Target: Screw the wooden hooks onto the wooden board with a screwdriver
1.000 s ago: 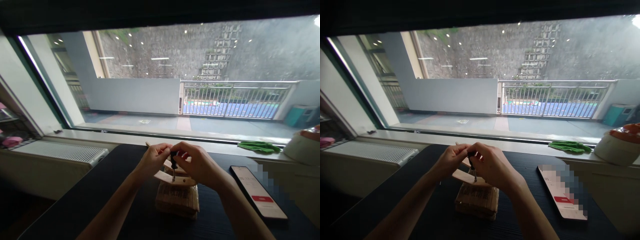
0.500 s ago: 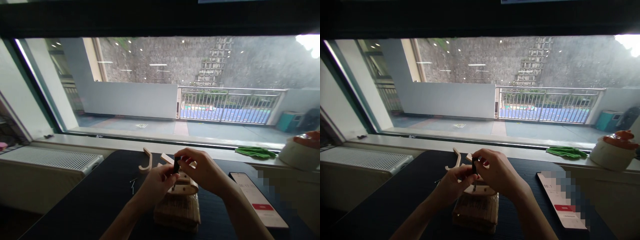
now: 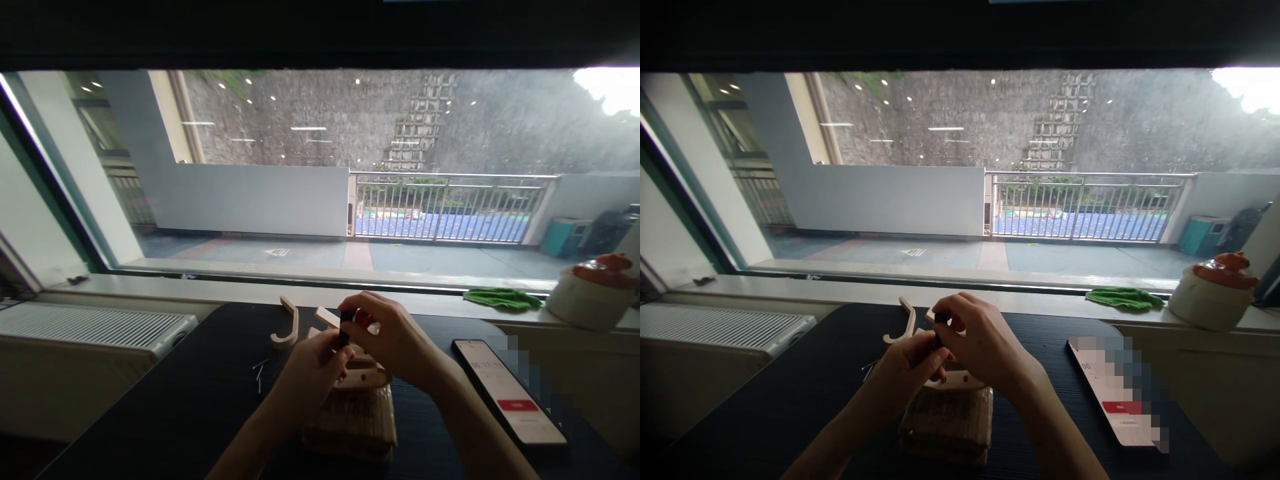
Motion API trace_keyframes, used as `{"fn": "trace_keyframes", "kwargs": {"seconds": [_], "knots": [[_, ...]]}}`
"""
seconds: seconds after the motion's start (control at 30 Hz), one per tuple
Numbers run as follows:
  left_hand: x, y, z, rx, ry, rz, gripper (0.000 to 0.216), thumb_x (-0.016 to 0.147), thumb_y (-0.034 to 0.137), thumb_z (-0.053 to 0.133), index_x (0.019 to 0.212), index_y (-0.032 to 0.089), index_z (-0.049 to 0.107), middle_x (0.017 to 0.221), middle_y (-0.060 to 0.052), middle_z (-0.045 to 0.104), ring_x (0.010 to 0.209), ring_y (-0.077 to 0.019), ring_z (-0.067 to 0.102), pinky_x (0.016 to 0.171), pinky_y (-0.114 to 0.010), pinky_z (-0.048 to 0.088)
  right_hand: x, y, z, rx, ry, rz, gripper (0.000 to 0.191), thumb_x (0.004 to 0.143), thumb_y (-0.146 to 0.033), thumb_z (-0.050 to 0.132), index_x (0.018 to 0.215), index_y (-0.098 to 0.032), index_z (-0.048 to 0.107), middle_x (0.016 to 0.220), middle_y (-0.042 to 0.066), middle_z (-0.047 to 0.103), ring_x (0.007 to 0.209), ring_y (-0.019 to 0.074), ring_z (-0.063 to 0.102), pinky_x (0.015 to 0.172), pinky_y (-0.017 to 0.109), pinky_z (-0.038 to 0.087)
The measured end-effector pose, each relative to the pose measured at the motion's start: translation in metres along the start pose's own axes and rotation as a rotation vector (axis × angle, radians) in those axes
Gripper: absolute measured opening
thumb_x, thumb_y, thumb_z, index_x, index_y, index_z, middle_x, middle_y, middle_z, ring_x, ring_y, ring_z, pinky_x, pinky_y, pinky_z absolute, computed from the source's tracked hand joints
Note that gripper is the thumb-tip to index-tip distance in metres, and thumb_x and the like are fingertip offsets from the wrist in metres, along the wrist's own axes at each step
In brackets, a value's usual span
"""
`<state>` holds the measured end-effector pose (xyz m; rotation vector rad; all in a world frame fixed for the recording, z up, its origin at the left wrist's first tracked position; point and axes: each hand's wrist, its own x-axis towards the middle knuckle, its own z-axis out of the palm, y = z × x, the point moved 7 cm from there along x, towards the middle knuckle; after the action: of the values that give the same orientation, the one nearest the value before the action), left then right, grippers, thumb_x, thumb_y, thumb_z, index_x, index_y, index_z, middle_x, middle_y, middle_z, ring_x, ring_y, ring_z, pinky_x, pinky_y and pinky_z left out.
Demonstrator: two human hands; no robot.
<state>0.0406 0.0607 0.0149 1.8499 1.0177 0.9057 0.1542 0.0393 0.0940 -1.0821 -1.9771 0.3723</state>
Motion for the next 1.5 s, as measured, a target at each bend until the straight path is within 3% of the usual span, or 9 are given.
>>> {"fn": "trace_keyframes", "kwargs": {"seconds": [0.2, 0.47, 0.67, 0.87, 1.07, 1.27, 1.4, 1.5], "knots": [[-0.001, 0.001, -0.001, 0.018, 0.005, 0.002, 0.022, 0.083, 0.032, 0.046, 0.094, 0.019, 0.060, 0.074, -0.001, 0.063, 0.065, -0.0146, 0.059, 0.061, -0.026, 0.045, -0.001, -0.003, 0.000, 0.034, -0.024, -0.021, 0.025, 0.083, -0.016, 0.049, 0.103, -0.024, 0.061, 0.092, 0.000, 0.063, 0.076, 0.0096, 0.058, 0.066, 0.022, 0.045], [-0.002, 0.002, -0.002, 0.080, 0.027, -0.003, 0.021, 0.084, 0.034, 0.045, 0.085, 0.019, 0.059, 0.068, 0.001, 0.061, 0.063, -0.0145, 0.059, 0.058, -0.025, 0.042, 0.000, -0.001, -0.002, -0.020, 0.025, 0.017, 0.015, 0.080, -0.025, 0.057, 0.093, -0.021, 0.060, 0.078, 0.000, 0.062, 0.069, 0.0105, 0.057, 0.062, 0.023, 0.045], [-0.002, 0.006, -0.003, 0.081, 0.032, 0.003, 0.019, 0.083, 0.033, 0.047, 0.083, 0.019, 0.059, 0.063, 0.002, 0.058, 0.061, -0.0136, 0.057, 0.057, -0.024, 0.041, -0.001, -0.005, 0.000, 0.016, -0.025, -0.011, 0.021, 0.084, -0.019, 0.049, 0.100, -0.023, 0.061, 0.086, 0.000, 0.064, 0.074, 0.0102, 0.058, 0.064, 0.022, 0.045], [-0.003, 0.006, -0.001, 0.068, 0.014, 0.012, 0.020, 0.084, 0.032, 0.045, 0.081, 0.019, 0.059, 0.066, 0.001, 0.058, 0.064, -0.0135, 0.057, 0.058, -0.024, 0.042, 0.000, -0.004, -0.002, -0.012, 0.009, 0.020, 0.012, 0.079, -0.026, 0.058, 0.091, -0.021, 0.060, 0.079, -0.002, 0.062, 0.070, 0.0097, 0.055, 0.061, 0.022, 0.042], [-0.003, 0.005, -0.002, 0.046, 0.006, 0.024, 0.022, 0.086, 0.033, 0.044, 0.092, 0.020, 0.060, 0.081, -0.001, 0.065, 0.067, -0.0135, 0.059, 0.061, -0.025, 0.045, -0.008, 0.013, -0.021, -0.116, -0.094, 0.127, 0.028, 0.091, -0.034, 0.037, 0.088, -0.021, 0.062, 0.070, -0.001, 0.061, 0.060, 0.0095, 0.050, 0.053, 0.022, 0.036], [-0.004, 0.007, -0.001, 0.011, -0.010, 0.021, 0.028, 0.086, 0.034, 0.046, 0.107, 0.021, 0.058, 0.086, -0.001, 0.066, 0.071, -0.0143, 0.060, 0.066, -0.027, 0.048, -0.024, 0.035, -0.010, -0.239, -0.365, 0.227, 0.025, 0.082, -0.041, 0.048, 0.085, -0.025, 0.068, 0.070, -0.001, 0.064, 0.059, 0.0106, 0.051, 0.050, 0.021, 0.031], [-0.004, 0.004, -0.001, 0.020, -0.012, 0.003, 0.032, 0.085, 0.037, 0.046, 0.111, 0.020, 0.057, 0.086, -0.002, 0.066, 0.071, -0.0151, 0.060, 0.065, -0.027, 0.048, -0.027, 0.031, -0.001, -0.267, -0.430, 0.251, 0.037, 0.079, -0.054, 0.047, 0.081, -0.025, 0.069, 0.069, -0.001, 0.065, 0.057, 0.0100, 0.050, 0.048, 0.021, 0.029], [-0.004, 0.004, -0.001, 0.008, -0.016, 0.006, 0.033, 0.085, 0.037, 0.046, 0.112, 0.020, 0.057, 0.086, -0.002, 0.066, 0.071, -0.0151, 0.060, 0.065, -0.027, 0.048, -0.027, 0.032, 0.000, -0.278, -0.439, 0.263, 0.037, 0.079, -0.055, 0.046, 0.081, -0.026, 0.069, 0.070, -0.002, 0.066, 0.057, 0.0100, 0.051, 0.049, 0.021, 0.029]]}}
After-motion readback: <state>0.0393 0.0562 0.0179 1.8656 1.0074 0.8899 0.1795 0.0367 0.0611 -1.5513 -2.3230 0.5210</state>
